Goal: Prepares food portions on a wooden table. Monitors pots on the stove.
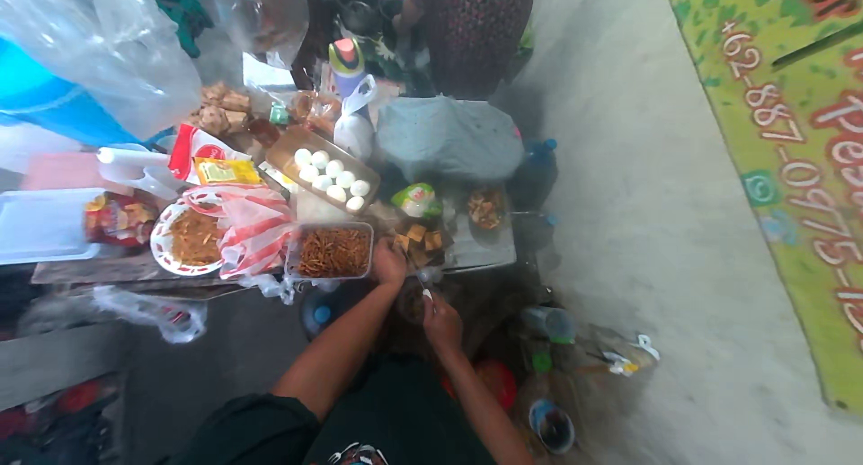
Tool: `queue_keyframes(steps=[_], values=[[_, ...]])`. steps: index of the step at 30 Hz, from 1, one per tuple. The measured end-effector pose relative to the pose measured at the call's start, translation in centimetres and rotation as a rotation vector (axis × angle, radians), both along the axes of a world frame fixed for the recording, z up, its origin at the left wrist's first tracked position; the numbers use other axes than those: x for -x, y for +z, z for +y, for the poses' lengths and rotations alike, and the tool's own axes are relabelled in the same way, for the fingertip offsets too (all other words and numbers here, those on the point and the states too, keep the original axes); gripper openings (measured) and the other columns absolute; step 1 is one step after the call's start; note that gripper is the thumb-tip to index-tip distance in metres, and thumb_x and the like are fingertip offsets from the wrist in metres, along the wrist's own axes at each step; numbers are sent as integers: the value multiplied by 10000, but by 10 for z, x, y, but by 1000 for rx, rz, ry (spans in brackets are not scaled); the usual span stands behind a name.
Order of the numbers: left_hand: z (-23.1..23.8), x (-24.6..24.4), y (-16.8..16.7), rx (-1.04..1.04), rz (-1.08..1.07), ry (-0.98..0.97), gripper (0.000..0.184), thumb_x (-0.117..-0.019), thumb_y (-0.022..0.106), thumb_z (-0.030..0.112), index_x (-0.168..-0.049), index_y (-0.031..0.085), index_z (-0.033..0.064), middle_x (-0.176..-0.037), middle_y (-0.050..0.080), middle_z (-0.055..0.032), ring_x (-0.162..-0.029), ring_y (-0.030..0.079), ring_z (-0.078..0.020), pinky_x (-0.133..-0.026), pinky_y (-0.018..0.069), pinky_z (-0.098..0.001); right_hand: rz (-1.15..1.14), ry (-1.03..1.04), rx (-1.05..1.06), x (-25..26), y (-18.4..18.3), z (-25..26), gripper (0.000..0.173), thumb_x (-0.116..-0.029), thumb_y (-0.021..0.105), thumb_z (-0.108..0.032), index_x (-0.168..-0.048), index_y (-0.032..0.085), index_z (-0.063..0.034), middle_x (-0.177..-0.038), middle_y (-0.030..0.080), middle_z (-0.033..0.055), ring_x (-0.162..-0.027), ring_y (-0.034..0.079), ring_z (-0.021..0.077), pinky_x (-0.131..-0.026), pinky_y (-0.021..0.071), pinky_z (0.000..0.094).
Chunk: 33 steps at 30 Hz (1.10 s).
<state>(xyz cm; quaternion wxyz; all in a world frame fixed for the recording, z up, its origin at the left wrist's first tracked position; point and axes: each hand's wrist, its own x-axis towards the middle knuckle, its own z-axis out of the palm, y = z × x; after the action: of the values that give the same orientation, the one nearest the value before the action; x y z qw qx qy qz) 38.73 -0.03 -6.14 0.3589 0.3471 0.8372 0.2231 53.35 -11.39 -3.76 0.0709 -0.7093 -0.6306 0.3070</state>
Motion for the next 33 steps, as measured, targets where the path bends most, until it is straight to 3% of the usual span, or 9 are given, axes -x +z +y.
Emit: queue_keyframes(steps=[2, 5, 9, 12, 15, 19, 26, 29, 33], values=[[1, -1, 1, 10, 0, -5, 308, -1048, 551, 234, -1296, 630, 70, -1255, 670, -175, -1198, 645, -309, -1043, 505, -488, 9, 15, 26, 10, 4, 17, 435, -1097, 443, -400, -1321, 692, -124, -1140, 752, 115, -1037, 730, 297, -913, 575, 519], [1, 0, 3, 13, -5, -9, 319, -1053, 534, 226, -1309, 626, 58, -1268, 665, -184, -1203, 643, -313, -1052, 501, -495, 12, 34, -6, 20, -2, 34, 423, -1093, 449, -401, -1254, 718, -116, -1059, 762, 121, -973, 742, 296, -866, 588, 521], [-2, -5, 1, -11, -23, 21, 374, -1074, 490, 308, -1310, 628, 53, -1292, 641, -209, -1225, 622, -339, -1053, 494, -514, 12, 24, 34, 21, -6, 36, 433, -1091, 445, -424, -1290, 708, -142, -1079, 761, 120, -995, 738, 299, -874, 582, 528], [-4, -11, 6, -13, -63, 47, 601, -954, 682, 485, -1368, 586, 60, -1373, 565, -241, -1252, 585, -378, -1039, 496, -536, 35, 15, 28, 18, -8, 29, 423, -1092, 452, -404, -1292, 703, -128, -1098, 757, 123, -1006, 736, 299, -900, 580, 528], [-3, -13, 13, 19, -51, 27, 657, -867, 806, 363, -1387, 559, 46, -1404, 533, -255, -1271, 566, -395, -1046, 492, -530, 33, 4, 32, 17, -8, 23, 426, -1089, 455, -410, -1298, 697, -129, -1107, 754, 121, -1028, 729, 291, -922, 574, 517], [0, -10, 7, 50, -42, 17, 614, -866, 809, 329, -1365, 573, 59, -1377, 563, -247, -1263, 583, -378, -1048, 497, -515, 46, -17, 89, 4, -9, 5, 443, -1092, 457, -408, -1383, 655, -139, -1181, 741, 122, -1092, 714, 292, -971, 557, 517], [1, -11, 9, 73, -41, 6, 590, -894, 758, 316, -1397, 552, 84, -1433, 518, -242, -1279, 572, -372, -1042, 498, -518, 65, -56, 71, -31, -13, -48, 410, -1084, 486, -380, -1345, 686, -134, -1127, 758, 113, -1023, 738, 269, -934, 579, 507], [3, -11, 12, -13, -28, 29, 574, -914, 731, 332, -1394, 556, 71, -1405, 538, -228, -1264, 583, -352, -1031, 514, -506, 64, -75, 67, -40, -10, -65, 403, -1083, 492, -378, -1330, 695, -133, -1121, 760, 107, -1019, 739, 261, -938, 579, 500], [11, -15, 27, -153, 74, -192, 543, -945, 663, 355, -1424, 569, 117, -1427, 551, -190, -1334, 522, -366, -1076, 474, -527, 72, -102, 23, -49, -13, -88, 396, -1080, 496, -363, -1296, 718, -115, -1128, 766, 107, -1031, 744, 258, -946, 585, 498]])
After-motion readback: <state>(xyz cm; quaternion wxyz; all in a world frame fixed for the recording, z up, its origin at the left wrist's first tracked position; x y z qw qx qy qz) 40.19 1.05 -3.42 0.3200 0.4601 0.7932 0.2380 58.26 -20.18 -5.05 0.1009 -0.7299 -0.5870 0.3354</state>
